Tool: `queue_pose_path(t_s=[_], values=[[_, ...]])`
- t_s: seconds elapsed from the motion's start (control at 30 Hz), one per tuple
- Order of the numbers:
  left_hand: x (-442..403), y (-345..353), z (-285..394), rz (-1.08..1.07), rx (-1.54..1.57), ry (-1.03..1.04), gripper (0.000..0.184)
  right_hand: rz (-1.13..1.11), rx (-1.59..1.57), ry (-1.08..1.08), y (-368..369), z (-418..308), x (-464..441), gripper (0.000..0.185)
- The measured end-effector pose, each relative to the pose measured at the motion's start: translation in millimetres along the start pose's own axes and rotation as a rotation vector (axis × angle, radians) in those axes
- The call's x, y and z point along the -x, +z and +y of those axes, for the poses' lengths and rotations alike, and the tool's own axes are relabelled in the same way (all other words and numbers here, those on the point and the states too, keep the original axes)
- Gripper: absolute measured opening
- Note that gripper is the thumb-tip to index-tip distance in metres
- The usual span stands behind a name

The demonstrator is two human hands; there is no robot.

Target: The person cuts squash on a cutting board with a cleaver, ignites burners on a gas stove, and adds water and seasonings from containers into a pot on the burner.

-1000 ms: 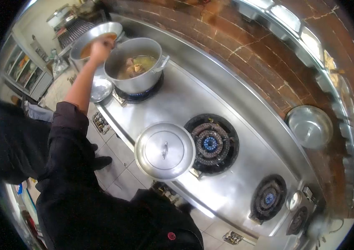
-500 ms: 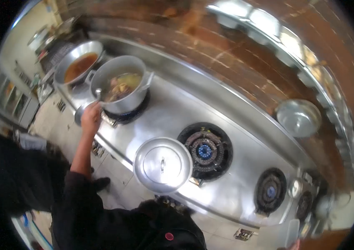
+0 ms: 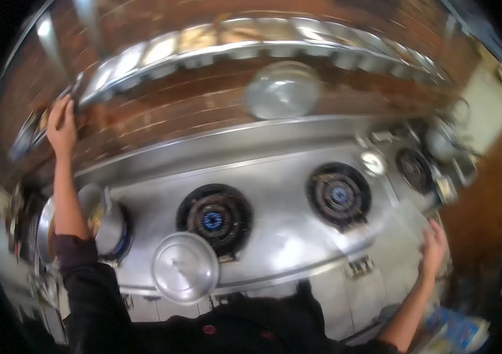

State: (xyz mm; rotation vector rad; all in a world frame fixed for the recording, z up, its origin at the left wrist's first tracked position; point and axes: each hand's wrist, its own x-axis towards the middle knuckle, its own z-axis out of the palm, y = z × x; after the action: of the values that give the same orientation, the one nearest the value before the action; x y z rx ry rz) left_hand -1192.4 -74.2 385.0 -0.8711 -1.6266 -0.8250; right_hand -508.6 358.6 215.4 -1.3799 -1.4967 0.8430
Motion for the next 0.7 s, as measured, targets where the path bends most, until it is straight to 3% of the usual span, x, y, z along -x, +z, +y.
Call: queue_pose_path(t_s=[0.03, 0.1, 0.17, 0.2, 0.23, 0.27, 0.3, 0.33, 0.37, 0.4, 0.43, 0.47, 0.53, 0.6, 0.63, 0.7], values=[[-10, 28, -26, -0.063, -0.081, 0.007, 0.023, -0.055, 0.039, 0.014, -10, 1, -9, 0.042], [-19, 74, -74, -0.373, -0.15, -0.313, 0.033, -0.082, 0.043, -0.008, -17, -6, -29, 0.046], [-19, 97, -138, -0.499, -0.031, -0.287, 0.052, -0.163, 0.074, -0.066, -35, 13, -71, 0.041], [-22, 93, -169, -0.476, -0.199, -0.174, 0.059, -0.136, 0.076, -0.043, -45, 20, -93, 0.041], [-21, 66, -105, -0.495, -0.196, -0.15, 0.059, -0.246, 0.215, -0.09, -56, 23, -113, 0.034], [-13, 51, -76, -0.406, -0.596, -0.171, 0.059, -0.366, 0.351, -0.136, -62, 23, -137, 0.027], [-3, 29, -43, -0.433, -0.525, -0.044, 0.061, -0.364, 0.349, -0.125, -68, 21, -167, 0.027], [19, 24, -4, -0.265, -0.602, 0.044, 0.061, -0.393, 0.564, -0.234, -73, 18, -191, 0.017], [41, 18, 1, -0.224, -0.625, -0.001, 0.064, -0.428, 0.787, -0.336, -80, 13, -210, 0.009], [72, 14, 8, -0.278, -0.654, -0.311, 0.058, -0.387, 0.785, -0.328, -83, -5, -230, 0.007], [105, 16, 26, -0.291, -0.661, -0.346, 0.058, -0.343, 0.854, -0.397, -92, -22, -252, 0.015], [132, 17, 53, -0.352, -0.506, -0.415, 0.055, -0.155, 0.776, -0.694, -110, -9, -291, 0.015], [161, 29, 100, -0.393, -0.352, -0.476, 0.052, -0.044, 0.931, -0.558, -132, -66, -337, 0.01], [185, 44, 142, -0.423, -0.306, -0.471, 0.047, 0.2, 0.838, -0.93, -163, -92, -405, 0.02], [192, 53, 160, -0.418, -0.3, -0.48, 0.047, 0.321, 0.864, -0.879, -172, -116, -426, 0.028], [206, 73, 188, -0.403, -0.252, -0.547, 0.044, 0.499, 0.966, -1.062, -191, -151, -479, 0.033]])
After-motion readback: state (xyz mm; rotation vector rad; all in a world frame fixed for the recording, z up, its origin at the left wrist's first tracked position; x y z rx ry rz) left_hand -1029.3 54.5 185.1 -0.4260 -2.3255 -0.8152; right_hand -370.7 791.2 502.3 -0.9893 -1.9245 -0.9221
